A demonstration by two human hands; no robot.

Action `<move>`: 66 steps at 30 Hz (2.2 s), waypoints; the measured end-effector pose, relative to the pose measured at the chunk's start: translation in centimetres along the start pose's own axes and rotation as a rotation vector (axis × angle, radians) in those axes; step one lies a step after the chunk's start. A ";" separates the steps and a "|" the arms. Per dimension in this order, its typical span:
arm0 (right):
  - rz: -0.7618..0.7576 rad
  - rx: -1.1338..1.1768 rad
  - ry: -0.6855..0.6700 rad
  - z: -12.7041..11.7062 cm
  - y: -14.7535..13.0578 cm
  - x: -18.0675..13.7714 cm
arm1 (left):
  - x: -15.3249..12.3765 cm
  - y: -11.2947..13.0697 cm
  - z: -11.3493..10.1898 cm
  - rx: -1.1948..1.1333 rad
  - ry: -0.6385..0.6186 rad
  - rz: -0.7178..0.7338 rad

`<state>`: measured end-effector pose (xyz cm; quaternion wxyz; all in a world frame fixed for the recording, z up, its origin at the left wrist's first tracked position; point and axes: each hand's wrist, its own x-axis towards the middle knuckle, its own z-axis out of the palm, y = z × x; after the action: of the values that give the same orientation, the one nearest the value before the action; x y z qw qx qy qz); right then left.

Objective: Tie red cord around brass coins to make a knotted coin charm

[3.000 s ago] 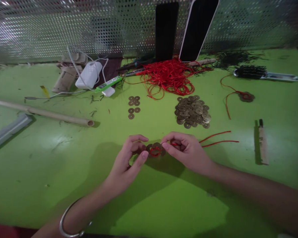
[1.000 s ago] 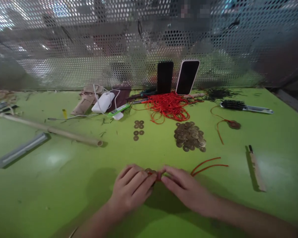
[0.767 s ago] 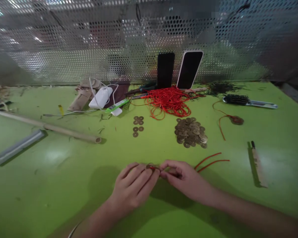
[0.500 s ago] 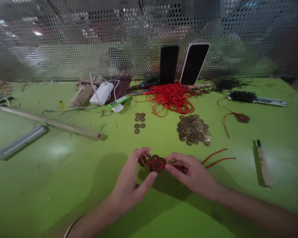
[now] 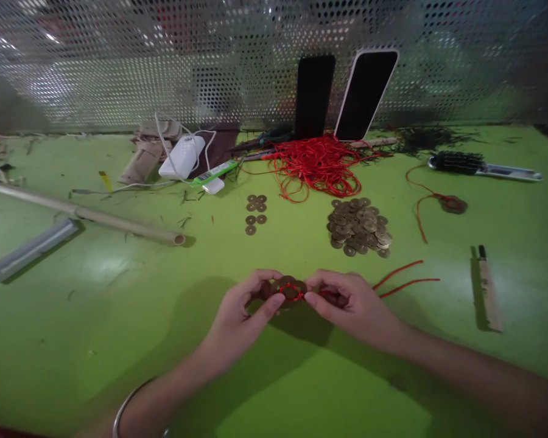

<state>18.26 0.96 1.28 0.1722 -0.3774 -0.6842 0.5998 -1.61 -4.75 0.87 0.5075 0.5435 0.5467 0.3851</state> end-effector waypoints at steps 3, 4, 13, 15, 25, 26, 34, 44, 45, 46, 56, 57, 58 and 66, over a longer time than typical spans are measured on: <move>0.002 -0.011 -0.028 0.1 0.0 0.0 | 0.2 0.5 -0.1 0.026 -0.032 -0.008; 0.001 -0.020 -0.035 0.1 0.0 0.0 | 0.3 0.6 0.0 0.045 -0.039 -0.013; -0.042 -0.189 -0.090 0.1 -0.2 -0.1 | 0.4 1.1 0.4 0.178 -0.120 -0.017; -0.039 -0.196 -0.088 0.2 -0.2 -0.1 | 0.4 1.0 0.4 0.204 -0.137 -0.005; -0.069 -0.209 -0.119 0.3 -0.1 -0.2 | 0.1 0.4 0.6 0.356 -0.110 0.094; -0.099 -0.224 -0.113 0.3 -0.1 -0.2 | 0.1 0.4 0.6 0.342 -0.116 0.088; -0.218 -0.254 -0.008 0.5 -0.1 -0.2 | 0.0 1.0 0.8 0.097 -0.176 0.039; -0.210 -0.249 0.093 1.2 0.2 -0.6 | 0.1 1.1 0.8 0.046 -0.224 -0.012; -0.201 -0.254 0.092 1.2 0.3 -0.6 | 0.1 1.1 0.8 0.042 -0.225 -0.028; -0.194 -0.263 0.089 1.2 0.3 -0.6 | 0.0 1.1 0.9 0.040 -0.224 -0.043; -0.182 -0.369 0.058 1.1 0.3 -0.4 | -0.1 0.6 1.0 0.249 -0.180 -0.064; -0.168 -0.370 0.057 1.1 0.4 -0.4 | 0.0 0.6 1.0 0.227 -0.164 -0.056; -0.159 -0.369 0.057 1.0 0.4 -0.4 | 0.0 0.6 0.9 0.198 -0.148 -0.048; -0.194 -0.385 0.037 0.8 0.2 -0.2 | 0.0 0.6 0.9 0.129 -0.122 -0.002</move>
<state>17.90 0.23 0.97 0.1664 -0.3467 -0.8159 0.4317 -0.63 -4.76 1.23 0.5043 0.5970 0.5387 0.3148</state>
